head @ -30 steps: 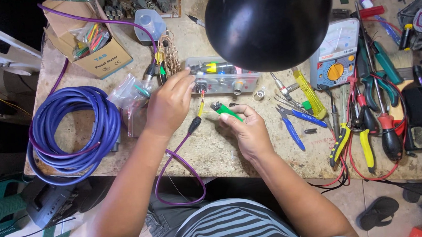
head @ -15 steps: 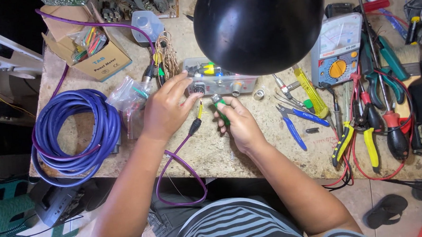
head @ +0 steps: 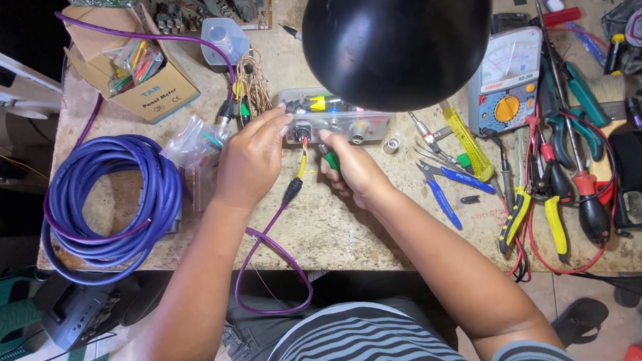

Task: Soldering electrical wires and applying heat shrink tubing

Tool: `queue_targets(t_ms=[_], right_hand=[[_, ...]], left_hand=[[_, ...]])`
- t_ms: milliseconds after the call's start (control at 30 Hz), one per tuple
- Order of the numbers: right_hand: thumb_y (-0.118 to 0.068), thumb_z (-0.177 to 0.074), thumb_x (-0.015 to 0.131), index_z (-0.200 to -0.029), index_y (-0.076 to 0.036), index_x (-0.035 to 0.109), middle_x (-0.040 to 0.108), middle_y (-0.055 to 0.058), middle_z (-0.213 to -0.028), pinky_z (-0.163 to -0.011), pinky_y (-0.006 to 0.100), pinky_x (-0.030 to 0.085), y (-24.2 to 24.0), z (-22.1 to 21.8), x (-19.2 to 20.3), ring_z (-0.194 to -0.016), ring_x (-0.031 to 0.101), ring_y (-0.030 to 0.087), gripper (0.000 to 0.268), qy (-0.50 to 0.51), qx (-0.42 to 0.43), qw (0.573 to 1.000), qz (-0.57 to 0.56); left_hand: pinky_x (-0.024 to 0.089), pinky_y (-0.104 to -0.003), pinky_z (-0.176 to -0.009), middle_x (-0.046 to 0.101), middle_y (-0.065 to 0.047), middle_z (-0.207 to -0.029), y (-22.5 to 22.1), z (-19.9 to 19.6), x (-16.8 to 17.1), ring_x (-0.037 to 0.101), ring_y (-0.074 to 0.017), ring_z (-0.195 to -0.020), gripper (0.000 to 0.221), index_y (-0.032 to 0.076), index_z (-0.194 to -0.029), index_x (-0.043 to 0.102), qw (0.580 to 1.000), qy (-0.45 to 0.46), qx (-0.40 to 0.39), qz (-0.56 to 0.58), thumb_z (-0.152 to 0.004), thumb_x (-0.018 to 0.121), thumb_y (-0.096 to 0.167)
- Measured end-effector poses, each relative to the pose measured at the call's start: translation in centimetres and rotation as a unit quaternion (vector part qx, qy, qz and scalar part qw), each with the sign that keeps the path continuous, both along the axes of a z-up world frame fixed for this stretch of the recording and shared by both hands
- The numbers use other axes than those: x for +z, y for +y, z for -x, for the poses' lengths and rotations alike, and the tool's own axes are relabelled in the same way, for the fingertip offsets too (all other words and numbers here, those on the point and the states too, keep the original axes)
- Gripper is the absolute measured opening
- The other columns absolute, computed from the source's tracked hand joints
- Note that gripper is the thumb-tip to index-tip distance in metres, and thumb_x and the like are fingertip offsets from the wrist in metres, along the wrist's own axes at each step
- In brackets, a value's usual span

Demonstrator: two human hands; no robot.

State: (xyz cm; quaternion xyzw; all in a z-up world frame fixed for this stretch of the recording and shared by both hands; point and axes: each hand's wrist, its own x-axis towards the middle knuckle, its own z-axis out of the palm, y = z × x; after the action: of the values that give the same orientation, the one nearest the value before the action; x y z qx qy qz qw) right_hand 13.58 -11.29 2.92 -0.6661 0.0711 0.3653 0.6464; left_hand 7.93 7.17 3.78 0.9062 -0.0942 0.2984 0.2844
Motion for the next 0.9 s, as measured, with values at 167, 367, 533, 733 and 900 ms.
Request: queue_targets(t_ms=[167, 367, 533, 733, 900], right_hand=[[-0.05, -0.091, 0.053, -0.061, -0.005, 0.058, 0.032, 0.004, -0.047, -0.03, 0.024, 0.018, 0.7, -0.5, -1.3, -0.032, 0.023, 0.011, 0.055, -0.001, 0.022, 1.0, 0.012], [-0.045, -0.091, 0.047, -0.065, -0.003, 0.06, 0.034, 0.004, -0.049, -0.033, 0.024, 0.021, 0.7, -0.4, -1.5, -0.034, 0.027, 0.011, 0.051, -0.004, 0.017, 0.999, 0.028], [-0.044, -0.093, 0.045, -0.066, -0.003, 0.06, 0.035, 0.004, -0.049, -0.033, 0.024, 0.022, 0.7, -0.5, -1.7, -0.034, 0.028, 0.011, 0.051, -0.011, 0.011, 1.0, 0.013], [-0.045, -0.093, 0.043, -0.068, -0.002, 0.06, 0.036, 0.004, -0.05, -0.034, 0.025, 0.022, 0.8, -0.5, -1.3, -0.036, 0.031, 0.012, 0.052, 0.004, 0.002, 1.0, 0.002], [-0.044, -0.094, 0.045, -0.067, -0.003, 0.061, 0.036, 0.004, -0.048, -0.032, 0.025, 0.022, 0.8, -0.9, -2.3, -0.033, 0.03, 0.012, 0.051, 0.0, 0.02, 1.0, 0.004]], left_hand=[[0.06, -0.042, -0.09, 0.073, -0.015, -0.12, 0.5, -0.3, -1.1, 0.072, -0.0321, -0.111, 0.02, 0.005, -0.117, 0.073, 1.0, 0.003, -0.003, 0.006, -0.104, 0.058, 0.005], [0.06, -0.042, -0.092, 0.073, -0.012, -0.122, 1.0, -0.5, -1.8, 0.071, -0.0312, -0.112, 0.031, 0.009, -0.12, 0.073, 1.0, 0.006, -0.009, 0.019, -0.1, 0.052, -0.004], [0.06, -0.042, -0.093, 0.073, -0.012, -0.123, 1.0, -0.7, -1.8, 0.071, -0.0315, -0.112, 0.035, 0.01, -0.12, 0.073, 0.999, 0.009, -0.01, 0.03, -0.099, 0.051, -0.006], [0.06, -0.041, -0.093, 0.074, -0.006, -0.124, 1.1, -0.6, -1.9, 0.071, -0.0284, -0.112, 0.027, 0.015, -0.119, 0.075, 0.997, 0.015, -0.013, 0.073, -0.096, 0.067, 0.004], [0.059, -0.043, -0.095, 0.073, -0.009, -0.127, 0.9, -0.6, -1.6, 0.07, -0.0305, -0.114, 0.026, 0.014, -0.12, 0.075, 0.995, 0.025, -0.01, 0.095, -0.099, 0.065, 0.003]])
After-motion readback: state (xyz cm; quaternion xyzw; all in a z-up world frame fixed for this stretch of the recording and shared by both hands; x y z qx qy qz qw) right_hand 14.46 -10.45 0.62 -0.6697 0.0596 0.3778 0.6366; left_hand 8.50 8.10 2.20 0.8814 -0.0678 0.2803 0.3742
